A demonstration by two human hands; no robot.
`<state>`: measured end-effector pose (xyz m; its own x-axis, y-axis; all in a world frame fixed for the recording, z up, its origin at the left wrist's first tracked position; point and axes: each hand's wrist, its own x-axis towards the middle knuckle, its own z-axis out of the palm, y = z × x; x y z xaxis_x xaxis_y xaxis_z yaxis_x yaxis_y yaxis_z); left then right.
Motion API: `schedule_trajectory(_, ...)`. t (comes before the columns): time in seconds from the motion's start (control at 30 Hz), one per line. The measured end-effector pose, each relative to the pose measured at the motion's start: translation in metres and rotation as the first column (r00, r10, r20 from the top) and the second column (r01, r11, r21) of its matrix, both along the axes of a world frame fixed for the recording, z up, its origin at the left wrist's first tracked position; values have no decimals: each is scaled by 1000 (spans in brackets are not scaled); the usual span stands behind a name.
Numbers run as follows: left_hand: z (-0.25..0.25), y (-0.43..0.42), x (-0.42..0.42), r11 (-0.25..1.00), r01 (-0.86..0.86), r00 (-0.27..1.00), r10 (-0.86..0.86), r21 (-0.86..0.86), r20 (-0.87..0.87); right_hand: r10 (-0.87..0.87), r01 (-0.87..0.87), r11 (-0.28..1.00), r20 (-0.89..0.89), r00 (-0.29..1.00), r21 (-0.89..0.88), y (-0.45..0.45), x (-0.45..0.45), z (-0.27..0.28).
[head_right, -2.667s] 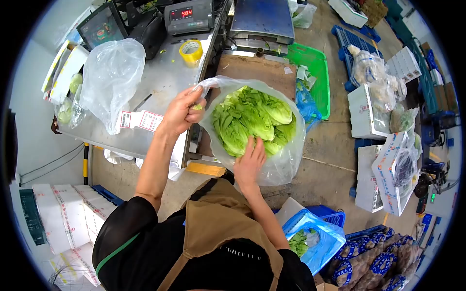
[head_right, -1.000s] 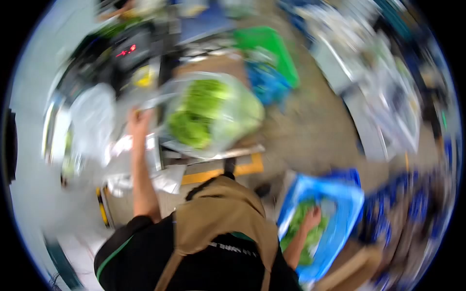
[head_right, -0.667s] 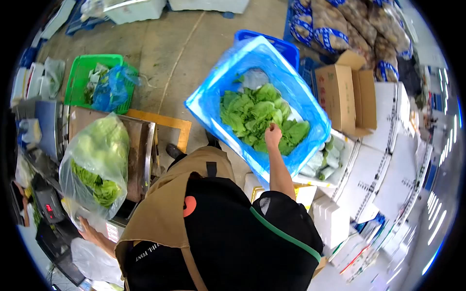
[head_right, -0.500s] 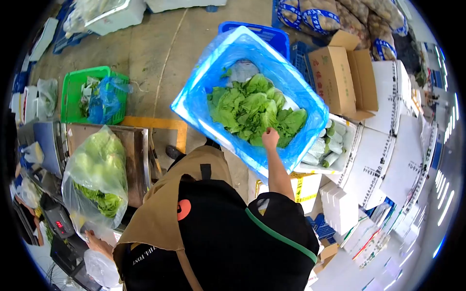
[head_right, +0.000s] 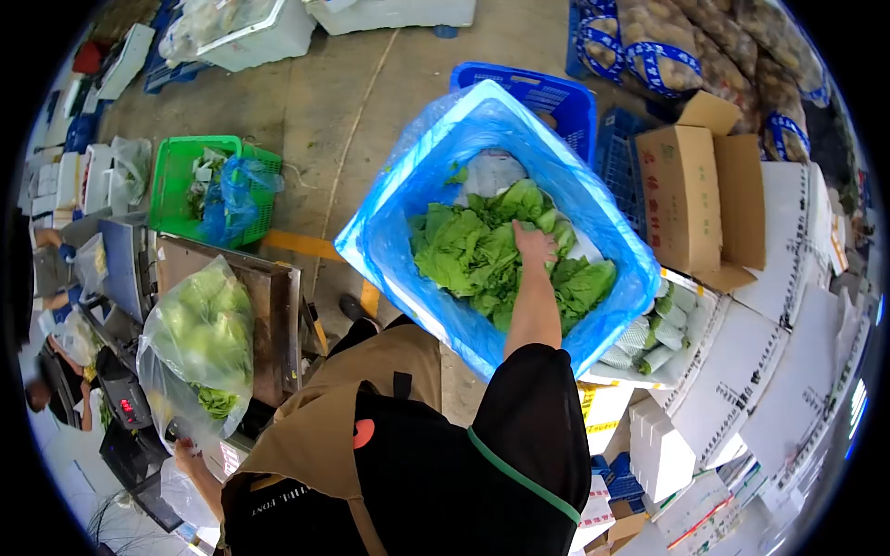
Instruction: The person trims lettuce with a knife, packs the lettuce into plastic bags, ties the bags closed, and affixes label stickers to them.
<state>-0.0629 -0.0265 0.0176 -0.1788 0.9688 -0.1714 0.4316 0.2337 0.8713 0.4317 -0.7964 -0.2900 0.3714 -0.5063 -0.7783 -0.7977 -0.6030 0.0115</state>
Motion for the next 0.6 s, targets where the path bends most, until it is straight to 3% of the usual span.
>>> schedule_trajectory(0.07,5,3,-4,997,-61,998,62,-45,25,-32,42,994,94,995,-99,12,-6,-23)
schedule_trajectory(0.23,8,-6,11,1000,0,1000,0,-23,13,-83,209,944,429,899,-255,37,-28,-27)
schedule_trajectory(0.33,5,-6,21,1000,16,999,-16,-25,35,-106,250,937,482,870,-244,46,-36,-30)
schedule_trajectory(0.47,-4,-1,26,997,70,993,-69,-7,98,97,99,957,625,775,-272,68,-56,11)
schedule_trajectory(0.6,-12,-6,30,998,67,988,-68,6,141,435,-135,895,769,468,-424,83,-95,42)
